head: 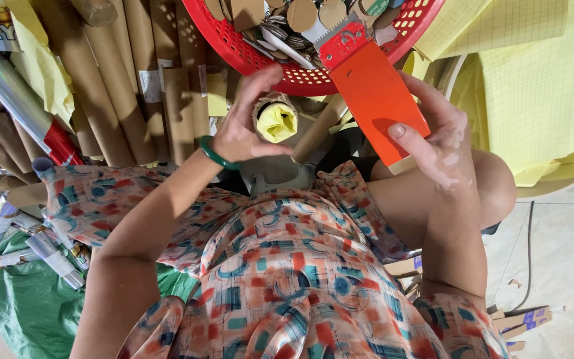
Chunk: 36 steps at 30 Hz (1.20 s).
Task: The recorder is packing rolled items into cardboard tubes and sealing them with tape.
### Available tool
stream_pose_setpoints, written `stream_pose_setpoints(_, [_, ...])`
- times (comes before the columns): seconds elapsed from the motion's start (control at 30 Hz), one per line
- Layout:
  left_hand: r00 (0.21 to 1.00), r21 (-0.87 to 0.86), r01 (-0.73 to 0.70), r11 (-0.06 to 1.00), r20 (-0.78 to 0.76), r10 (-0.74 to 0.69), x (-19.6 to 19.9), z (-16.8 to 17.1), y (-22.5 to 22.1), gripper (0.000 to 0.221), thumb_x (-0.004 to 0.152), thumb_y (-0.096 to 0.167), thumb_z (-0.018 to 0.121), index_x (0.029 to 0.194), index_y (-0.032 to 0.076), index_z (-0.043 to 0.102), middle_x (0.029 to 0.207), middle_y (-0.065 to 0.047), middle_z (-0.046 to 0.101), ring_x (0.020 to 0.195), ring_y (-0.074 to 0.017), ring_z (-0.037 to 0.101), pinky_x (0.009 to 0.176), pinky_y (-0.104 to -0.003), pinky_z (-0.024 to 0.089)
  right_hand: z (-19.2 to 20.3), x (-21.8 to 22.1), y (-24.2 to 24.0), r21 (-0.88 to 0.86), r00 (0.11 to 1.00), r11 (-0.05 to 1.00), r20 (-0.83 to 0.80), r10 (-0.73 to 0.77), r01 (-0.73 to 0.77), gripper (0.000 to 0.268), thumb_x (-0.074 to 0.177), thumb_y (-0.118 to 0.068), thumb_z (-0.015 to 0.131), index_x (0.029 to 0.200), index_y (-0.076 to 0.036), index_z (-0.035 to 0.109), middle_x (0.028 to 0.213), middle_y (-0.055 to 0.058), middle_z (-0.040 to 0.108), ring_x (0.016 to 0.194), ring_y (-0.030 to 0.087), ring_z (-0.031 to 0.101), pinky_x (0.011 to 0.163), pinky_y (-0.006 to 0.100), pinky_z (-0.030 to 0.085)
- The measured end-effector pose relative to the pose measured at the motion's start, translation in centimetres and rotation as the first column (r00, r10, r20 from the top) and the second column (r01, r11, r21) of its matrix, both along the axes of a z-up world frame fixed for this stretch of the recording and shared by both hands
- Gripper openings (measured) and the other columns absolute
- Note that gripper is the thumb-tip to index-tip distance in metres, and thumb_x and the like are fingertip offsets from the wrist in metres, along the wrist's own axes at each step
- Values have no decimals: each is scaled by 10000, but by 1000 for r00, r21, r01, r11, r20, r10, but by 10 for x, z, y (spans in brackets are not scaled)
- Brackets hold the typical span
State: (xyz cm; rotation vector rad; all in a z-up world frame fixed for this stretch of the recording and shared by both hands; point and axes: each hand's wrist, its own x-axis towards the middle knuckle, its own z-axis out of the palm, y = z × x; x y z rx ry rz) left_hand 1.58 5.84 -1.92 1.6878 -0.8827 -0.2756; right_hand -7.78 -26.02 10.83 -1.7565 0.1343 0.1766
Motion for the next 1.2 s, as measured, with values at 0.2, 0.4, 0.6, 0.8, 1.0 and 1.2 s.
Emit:
stream_pose_setpoints(0.2, [873, -42, -82, 996, 479, 92, -14, 29, -1, 897, 900, 263, 970, 1584, 194, 394, 1612, -166, 374, 1503, -388, 448, 1220, -443, 518, 6, 2, 2, 16, 1000, 1000, 6, 12, -12, 677, 971, -231, 727, 1528, 80, 502, 1307, 168, 708, 1221, 183, 665, 1068, 313, 530])
stream_pose_setpoints(0.4, [680, 100, -312, 945, 718, 149, -13, 64, -12, 673, 907, 390, 876, 1455, 149, 569, 1548, -157, 449, 1374, -410, 493, 1107, -527, 536, 2, -1, 0, 19, 999, 999, -15, -42, 42, 722, 940, -289, 751, 1515, 76, 515, 1279, 177, 709, 1214, 191, 669, 1069, 316, 527])
stream_pose_setpoints(0.6, [801, 76, -299, 951, 561, 207, -20, 42, -2, 741, 853, 323, 887, 1471, 146, 519, 1515, -173, 475, 1311, -403, 590, 1066, -472, 585, -2, -3, -1, 43, 999, 998, 25, -40, 39, 709, 956, -291, 750, 1513, 80, 515, 1333, 167, 687, 1243, 205, 662, 1091, 332, 526])
stream_pose_setpoints(0.8, [823, 87, -228, 970, 550, 144, -14, 67, 0, 887, 831, 183, 973, 1524, 165, 420, 1474, -163, 497, 1239, -363, 638, 1007, -435, 617, 0, -8, -5, 100, 997, 994, 63, -47, 41, 712, 978, -297, 756, 1525, 86, 513, 1393, 155, 662, 1318, 214, 632, 1156, 341, 503])
stream_pose_setpoints(1.0, [793, -31, -261, 965, 564, 232, -5, 11, 2, 783, 882, 248, 911, 1495, 92, 450, 1477, -189, 479, 1264, -384, 607, 1047, -440, 597, -4, -10, -8, 55, 996, 997, 67, -51, 48, 708, 969, -305, 751, 1509, 83, 509, 1379, 155, 665, 1295, 207, 640, 1137, 335, 507])
stream_pose_setpoints(1.2, [845, -46, -301, 952, 450, 289, -9, 50, 9, 481, 985, 159, 779, 1407, 51, 574, 1463, -197, 541, 1298, -373, 609, 1094, -435, 543, -3, -12, -8, 95, 995, 994, 88, -54, 45, 722, 986, -309, 765, 1524, 93, 500, 1416, 162, 654, 1328, 210, 630, 1164, 341, 504])
